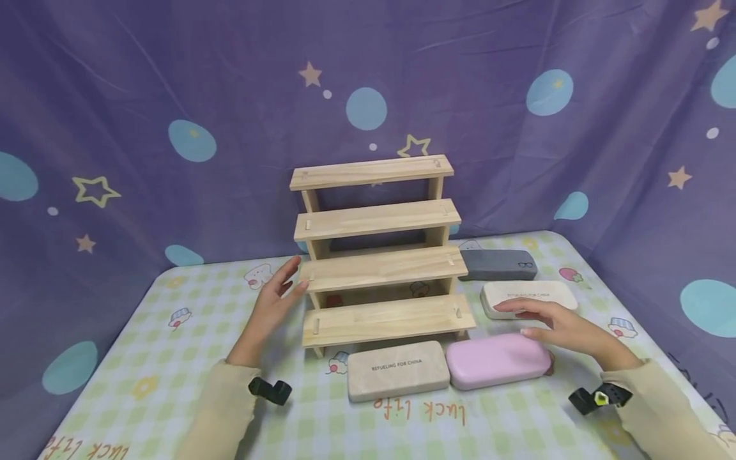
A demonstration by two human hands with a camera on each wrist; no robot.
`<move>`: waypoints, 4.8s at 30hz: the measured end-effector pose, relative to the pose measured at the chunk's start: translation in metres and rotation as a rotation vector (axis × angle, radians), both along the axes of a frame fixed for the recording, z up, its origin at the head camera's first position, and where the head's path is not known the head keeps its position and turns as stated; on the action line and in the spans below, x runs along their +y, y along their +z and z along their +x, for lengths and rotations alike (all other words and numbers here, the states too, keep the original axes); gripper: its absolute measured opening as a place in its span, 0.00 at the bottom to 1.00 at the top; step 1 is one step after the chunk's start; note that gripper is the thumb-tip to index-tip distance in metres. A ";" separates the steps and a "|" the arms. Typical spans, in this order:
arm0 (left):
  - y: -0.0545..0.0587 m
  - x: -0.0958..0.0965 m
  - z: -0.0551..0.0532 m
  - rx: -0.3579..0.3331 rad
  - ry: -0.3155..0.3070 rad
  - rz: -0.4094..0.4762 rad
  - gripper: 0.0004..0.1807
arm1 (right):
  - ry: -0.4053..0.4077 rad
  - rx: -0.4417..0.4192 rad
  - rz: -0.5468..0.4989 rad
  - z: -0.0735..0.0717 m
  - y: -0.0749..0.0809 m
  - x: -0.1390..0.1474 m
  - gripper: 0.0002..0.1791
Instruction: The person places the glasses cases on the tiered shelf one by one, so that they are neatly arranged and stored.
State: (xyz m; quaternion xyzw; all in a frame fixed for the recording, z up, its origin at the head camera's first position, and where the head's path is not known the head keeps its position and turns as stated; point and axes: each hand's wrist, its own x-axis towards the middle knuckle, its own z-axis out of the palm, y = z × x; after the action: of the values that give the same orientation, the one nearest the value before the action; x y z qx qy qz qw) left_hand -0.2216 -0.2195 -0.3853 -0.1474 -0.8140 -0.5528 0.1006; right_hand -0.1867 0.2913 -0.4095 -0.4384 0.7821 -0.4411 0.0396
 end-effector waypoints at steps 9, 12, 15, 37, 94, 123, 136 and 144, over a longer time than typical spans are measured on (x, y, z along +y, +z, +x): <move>-0.001 0.012 -0.003 -0.011 0.021 0.106 0.34 | 0.123 -0.115 -0.067 0.001 -0.012 0.009 0.28; 0.000 0.016 -0.003 -0.013 0.030 0.137 0.35 | 0.141 -0.182 -0.094 0.001 -0.018 0.012 0.28; 0.000 0.018 -0.004 -0.031 0.052 0.135 0.36 | 0.187 -0.302 -0.157 -0.001 -0.025 0.014 0.28; -0.002 0.018 -0.005 -0.124 0.101 0.158 0.37 | 0.292 -0.447 -0.199 -0.006 -0.053 0.015 0.41; -0.003 0.016 -0.005 -0.122 0.101 0.202 0.36 | 0.134 -0.367 -0.162 -0.004 -0.059 0.022 0.40; -0.006 0.019 -0.005 -0.106 0.100 0.209 0.36 | 0.086 -0.098 -0.278 -0.022 0.000 -0.007 0.40; -0.008 0.018 -0.008 -0.088 0.085 0.206 0.36 | -0.074 -0.077 -0.139 -0.035 0.054 -0.037 0.37; -0.001 0.022 -0.002 -0.126 0.111 0.184 0.36 | -0.123 -0.138 -0.120 -0.053 0.079 -0.051 0.37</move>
State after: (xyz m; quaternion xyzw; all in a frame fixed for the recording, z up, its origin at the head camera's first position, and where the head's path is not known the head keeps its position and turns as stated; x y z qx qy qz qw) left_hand -0.2236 -0.1978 -0.3864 -0.0571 -0.7713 -0.6271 0.0928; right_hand -0.2394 0.2407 -0.3304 -0.3598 0.7750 -0.5180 0.0399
